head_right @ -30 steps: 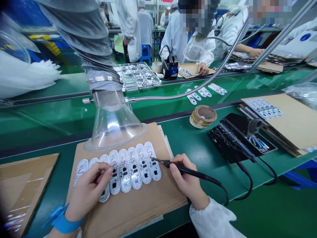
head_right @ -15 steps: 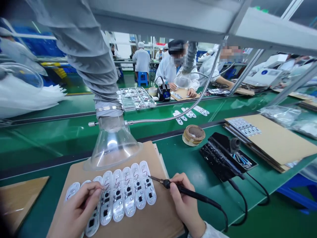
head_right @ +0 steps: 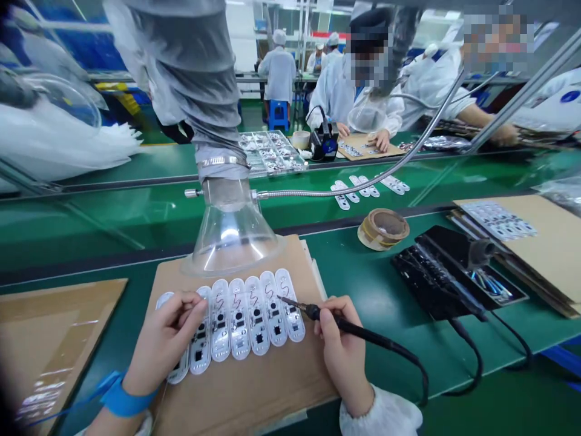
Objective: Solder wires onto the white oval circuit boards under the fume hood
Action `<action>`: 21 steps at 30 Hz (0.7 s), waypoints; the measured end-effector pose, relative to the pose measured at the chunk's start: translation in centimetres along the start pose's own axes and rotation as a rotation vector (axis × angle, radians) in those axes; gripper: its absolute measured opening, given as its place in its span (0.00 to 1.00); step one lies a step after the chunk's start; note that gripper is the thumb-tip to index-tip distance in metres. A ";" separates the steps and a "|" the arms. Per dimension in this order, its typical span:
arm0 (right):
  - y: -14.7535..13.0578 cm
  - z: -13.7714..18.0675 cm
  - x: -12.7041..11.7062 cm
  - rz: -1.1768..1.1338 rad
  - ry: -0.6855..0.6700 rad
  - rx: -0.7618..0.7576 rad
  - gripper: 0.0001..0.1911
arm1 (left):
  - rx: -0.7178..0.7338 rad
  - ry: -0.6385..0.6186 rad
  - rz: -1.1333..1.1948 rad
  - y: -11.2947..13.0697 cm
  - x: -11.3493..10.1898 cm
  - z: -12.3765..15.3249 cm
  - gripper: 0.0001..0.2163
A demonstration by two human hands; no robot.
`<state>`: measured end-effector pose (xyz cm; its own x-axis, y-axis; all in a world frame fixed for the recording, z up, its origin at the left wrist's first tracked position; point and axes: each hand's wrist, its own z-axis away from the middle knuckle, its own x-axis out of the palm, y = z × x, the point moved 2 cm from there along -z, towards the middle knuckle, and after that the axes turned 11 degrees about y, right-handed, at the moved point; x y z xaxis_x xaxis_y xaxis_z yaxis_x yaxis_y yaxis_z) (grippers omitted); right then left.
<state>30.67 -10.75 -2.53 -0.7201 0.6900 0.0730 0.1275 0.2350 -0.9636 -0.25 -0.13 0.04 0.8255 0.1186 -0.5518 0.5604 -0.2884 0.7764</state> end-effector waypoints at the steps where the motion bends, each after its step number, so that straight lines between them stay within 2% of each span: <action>1: 0.1 -0.1 -0.1 0.004 0.003 0.016 0.18 | 0.007 0.002 -0.002 0.1 -0.1 0.0 0.14; 5: 0.2 0.0 -0.2 0.049 -0.024 0.032 0.18 | 0.058 0.011 -0.020 0.5 -0.4 -0.1 0.13; 14: -0.7 -0.2 0.4 0.138 -0.077 -0.031 0.15 | 0.094 -0.060 0.008 1.1 0.0 -0.1 0.11; 21: -0.9 -0.3 0.6 0.177 -0.115 -0.073 0.12 | 0.127 -0.054 -0.033 1.6 0.3 -0.2 0.11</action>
<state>30.33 -10.40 -1.56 -0.7549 0.6429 -0.1293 0.3049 0.1695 -0.9372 0.85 -0.33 1.18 0.7998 0.0794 -0.5949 0.5715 -0.4034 0.7146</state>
